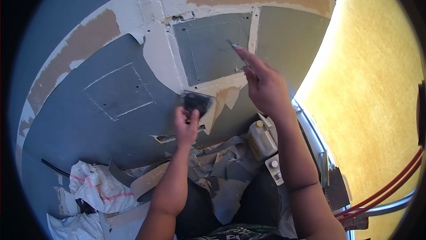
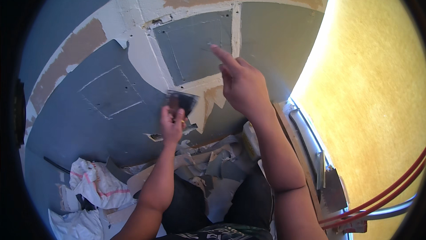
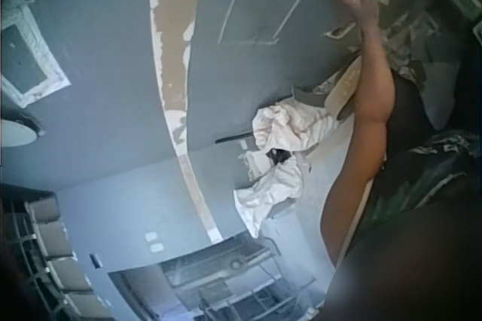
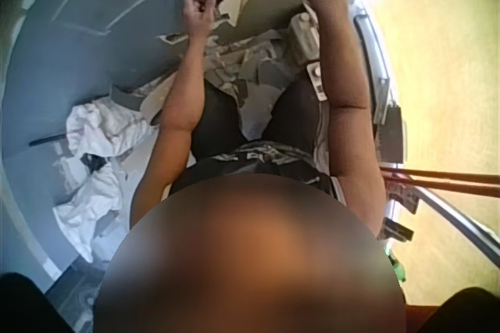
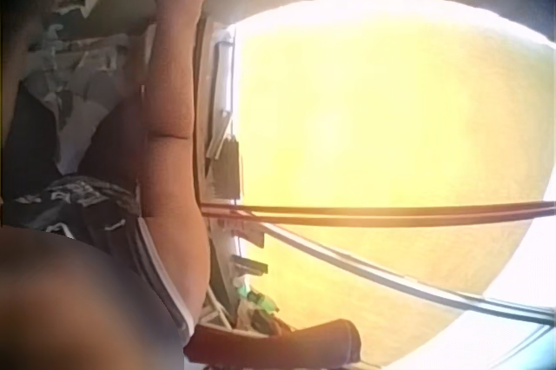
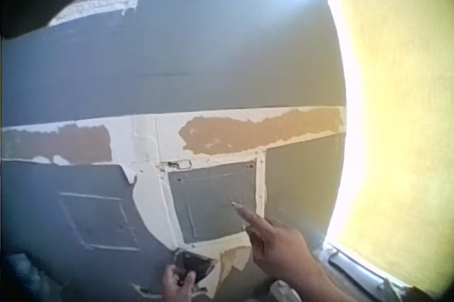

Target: Scraping old paint and wall surface around an access panel and walking through a construction site.

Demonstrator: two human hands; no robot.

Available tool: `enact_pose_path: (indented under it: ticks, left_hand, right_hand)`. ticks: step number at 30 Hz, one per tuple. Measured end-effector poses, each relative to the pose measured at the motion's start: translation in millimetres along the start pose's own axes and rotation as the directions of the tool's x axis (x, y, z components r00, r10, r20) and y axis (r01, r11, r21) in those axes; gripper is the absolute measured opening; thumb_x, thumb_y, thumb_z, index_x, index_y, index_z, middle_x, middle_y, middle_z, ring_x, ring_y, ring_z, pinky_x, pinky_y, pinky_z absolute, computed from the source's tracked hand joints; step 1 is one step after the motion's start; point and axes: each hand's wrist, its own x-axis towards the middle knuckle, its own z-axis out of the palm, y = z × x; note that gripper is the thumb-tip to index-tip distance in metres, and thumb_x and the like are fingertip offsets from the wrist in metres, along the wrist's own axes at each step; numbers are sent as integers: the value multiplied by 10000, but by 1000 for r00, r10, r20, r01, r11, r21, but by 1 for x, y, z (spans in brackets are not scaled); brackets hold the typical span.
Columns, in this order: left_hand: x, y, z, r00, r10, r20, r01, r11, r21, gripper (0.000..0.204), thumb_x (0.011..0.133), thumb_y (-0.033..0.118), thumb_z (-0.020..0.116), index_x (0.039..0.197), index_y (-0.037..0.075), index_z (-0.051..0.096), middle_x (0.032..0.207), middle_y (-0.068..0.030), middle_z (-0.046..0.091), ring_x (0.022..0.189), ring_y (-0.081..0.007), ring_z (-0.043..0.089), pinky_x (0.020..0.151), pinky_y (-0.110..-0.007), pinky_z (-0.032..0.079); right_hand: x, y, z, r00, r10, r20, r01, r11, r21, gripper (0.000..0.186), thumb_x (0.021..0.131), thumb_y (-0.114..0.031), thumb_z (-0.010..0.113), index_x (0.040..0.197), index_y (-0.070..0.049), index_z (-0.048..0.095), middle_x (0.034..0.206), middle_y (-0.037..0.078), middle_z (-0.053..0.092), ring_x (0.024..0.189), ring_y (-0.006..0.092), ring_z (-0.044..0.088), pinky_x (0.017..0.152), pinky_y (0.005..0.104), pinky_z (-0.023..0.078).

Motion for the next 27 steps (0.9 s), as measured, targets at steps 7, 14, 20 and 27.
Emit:
enact_pose_path:
  ticks: [7,14,20,27]
  left_hand:
    - [-10,-24,25,911,-85,403,-47,951,306,394,930,286,725,1155,13,550,858,-171,741,796,-310,749,689,-376,545]
    - [3,-45,24,921,-127,369,0,946,325,422,910,315,732,1165,33,550,876,-176,740,838,-372,738,728,-431,554]
    - [7,-44,40,896,-154,418,-29,917,399,442,904,337,731,1172,32,556,968,-215,736,930,-407,719,778,-457,557]
    - [5,-60,62,883,-36,467,-182,892,413,408,913,271,741,1159,14,540,848,-165,752,769,-270,759,680,-368,554]
  right_hand:
    - [44,-17,24,950,-278,146,297,946,-132,548,961,-149,607,1432,-421,543,919,121,588,671,314,669,591,432,557]
    - [70,-19,20,923,-279,265,355,885,-303,522,975,-173,564,1422,-441,542,954,133,600,677,317,681,581,442,580]
    - [79,-23,8,896,-286,340,405,840,-361,488,999,-180,517,1419,-428,553,974,138,611,719,308,695,609,439,587]
    - [97,-61,-14,845,-181,503,448,754,-481,490,1019,-171,466,1455,-384,533,1027,161,627,893,305,711,735,448,597]
